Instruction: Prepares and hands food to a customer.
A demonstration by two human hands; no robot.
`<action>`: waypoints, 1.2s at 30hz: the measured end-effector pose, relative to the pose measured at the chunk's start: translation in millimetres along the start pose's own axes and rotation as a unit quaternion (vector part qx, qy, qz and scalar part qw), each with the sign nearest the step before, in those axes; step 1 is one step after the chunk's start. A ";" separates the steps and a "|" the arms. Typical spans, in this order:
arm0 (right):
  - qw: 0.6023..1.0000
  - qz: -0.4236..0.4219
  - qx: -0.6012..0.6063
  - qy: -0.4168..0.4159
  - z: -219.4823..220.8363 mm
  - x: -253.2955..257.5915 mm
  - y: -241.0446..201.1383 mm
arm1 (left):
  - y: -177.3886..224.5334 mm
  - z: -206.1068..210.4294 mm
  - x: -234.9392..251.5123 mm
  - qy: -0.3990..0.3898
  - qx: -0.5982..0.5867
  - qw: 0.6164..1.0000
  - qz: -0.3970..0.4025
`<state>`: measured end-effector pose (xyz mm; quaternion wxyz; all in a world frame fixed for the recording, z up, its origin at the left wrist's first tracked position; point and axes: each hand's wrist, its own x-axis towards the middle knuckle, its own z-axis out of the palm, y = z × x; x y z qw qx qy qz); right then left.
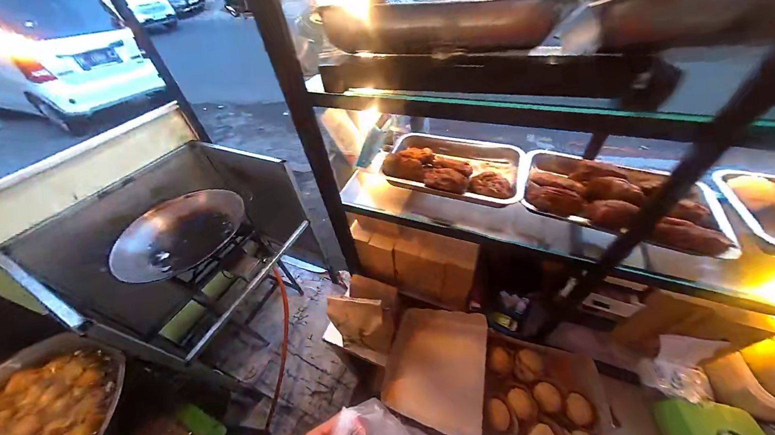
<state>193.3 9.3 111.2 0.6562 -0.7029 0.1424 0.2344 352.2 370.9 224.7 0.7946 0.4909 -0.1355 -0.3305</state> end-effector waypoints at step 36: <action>0.751 -0.320 -0.412 0.405 11.2 94.8 -333.6 | -5.4 -100.3 176.0 0.071 -0.126 0.957 -0.253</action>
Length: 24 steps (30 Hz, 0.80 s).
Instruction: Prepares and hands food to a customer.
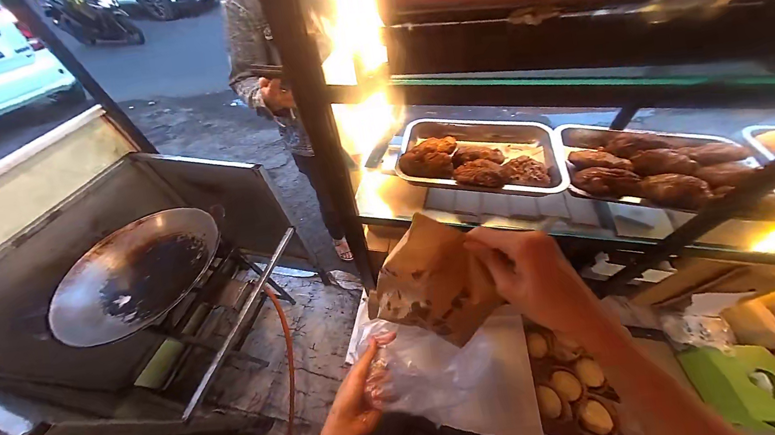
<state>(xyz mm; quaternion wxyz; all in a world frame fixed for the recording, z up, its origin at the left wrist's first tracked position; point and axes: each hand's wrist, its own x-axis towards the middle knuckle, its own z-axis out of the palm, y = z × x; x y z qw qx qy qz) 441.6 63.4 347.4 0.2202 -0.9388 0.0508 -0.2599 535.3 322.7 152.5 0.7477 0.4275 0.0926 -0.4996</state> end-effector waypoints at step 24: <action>0.979 -0.075 0.084 -0.169 144.5 -166.1 132.9 | -49.8 10.1 79.2 0.020 0.173 0.971 0.166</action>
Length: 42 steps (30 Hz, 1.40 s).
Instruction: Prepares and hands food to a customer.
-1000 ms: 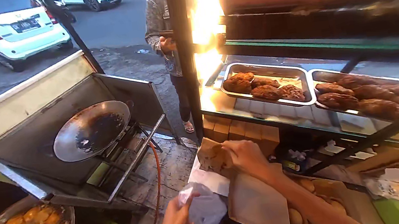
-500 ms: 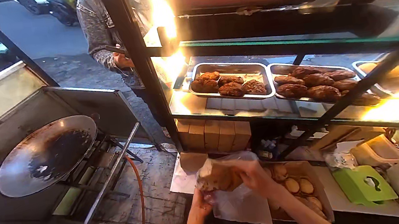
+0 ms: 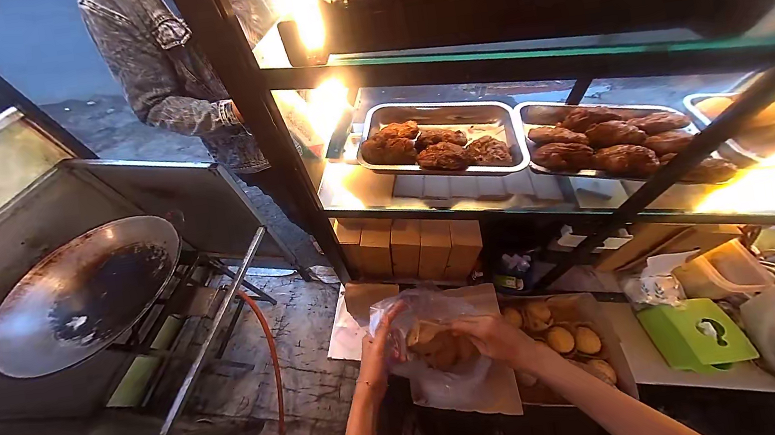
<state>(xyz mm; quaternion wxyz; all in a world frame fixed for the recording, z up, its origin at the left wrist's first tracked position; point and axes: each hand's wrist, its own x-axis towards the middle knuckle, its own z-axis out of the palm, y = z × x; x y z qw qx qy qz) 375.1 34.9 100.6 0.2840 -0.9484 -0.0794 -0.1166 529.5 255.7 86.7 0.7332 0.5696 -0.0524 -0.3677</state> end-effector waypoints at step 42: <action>0.997 0.001 0.030 -0.075 97.7 111.6 -66.4 | -0.9 -84.3 -9.7 0.301 0.185 0.931 0.091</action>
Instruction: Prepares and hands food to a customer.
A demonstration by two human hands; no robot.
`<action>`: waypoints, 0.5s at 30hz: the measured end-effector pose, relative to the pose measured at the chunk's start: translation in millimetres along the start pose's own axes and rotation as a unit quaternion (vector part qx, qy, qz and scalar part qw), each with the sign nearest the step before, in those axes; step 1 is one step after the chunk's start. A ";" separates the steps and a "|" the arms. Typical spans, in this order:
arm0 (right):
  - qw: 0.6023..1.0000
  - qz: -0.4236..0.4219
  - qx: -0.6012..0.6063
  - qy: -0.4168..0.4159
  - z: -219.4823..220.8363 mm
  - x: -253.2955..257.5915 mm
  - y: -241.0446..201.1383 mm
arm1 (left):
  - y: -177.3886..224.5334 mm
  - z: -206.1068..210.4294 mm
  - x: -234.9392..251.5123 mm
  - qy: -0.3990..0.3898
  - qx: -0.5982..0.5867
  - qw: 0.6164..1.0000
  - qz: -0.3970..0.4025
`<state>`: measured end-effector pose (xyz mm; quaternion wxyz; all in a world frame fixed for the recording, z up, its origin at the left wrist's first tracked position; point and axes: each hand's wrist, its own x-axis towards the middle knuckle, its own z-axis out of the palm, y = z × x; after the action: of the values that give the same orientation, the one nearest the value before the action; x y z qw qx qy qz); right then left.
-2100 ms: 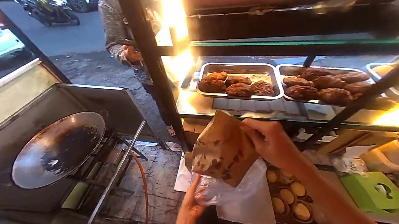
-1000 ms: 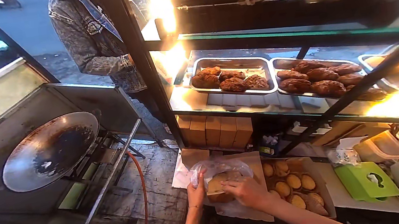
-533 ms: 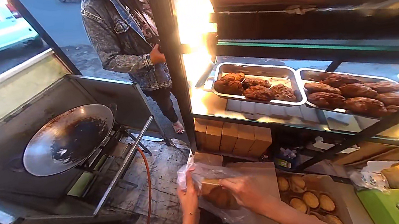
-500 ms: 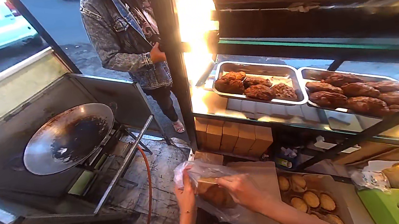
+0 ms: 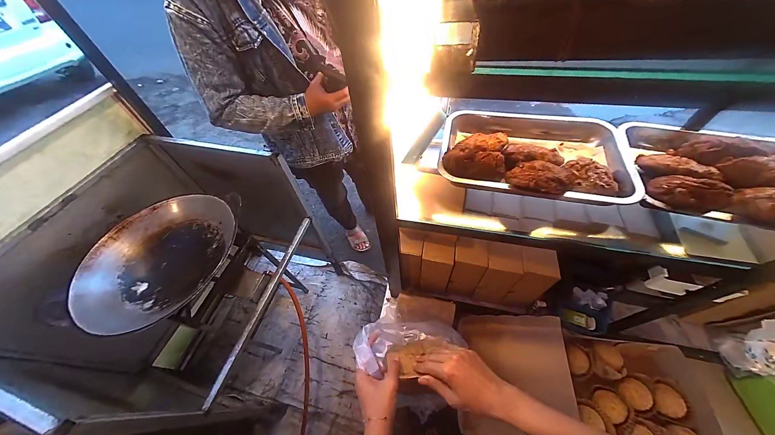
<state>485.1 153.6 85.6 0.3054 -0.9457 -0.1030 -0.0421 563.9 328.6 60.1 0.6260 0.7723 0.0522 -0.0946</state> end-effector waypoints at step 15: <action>0.931 0.339 -0.091 -0.101 -47.5 73.7 37.6 | 1.8 3.2 7.4 -0.015 0.056 0.997 -0.053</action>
<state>564.5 108.5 113.2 0.2023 -0.9473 0.1978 0.1501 571.3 324.8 59.7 0.5762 0.8010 0.0785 -0.1421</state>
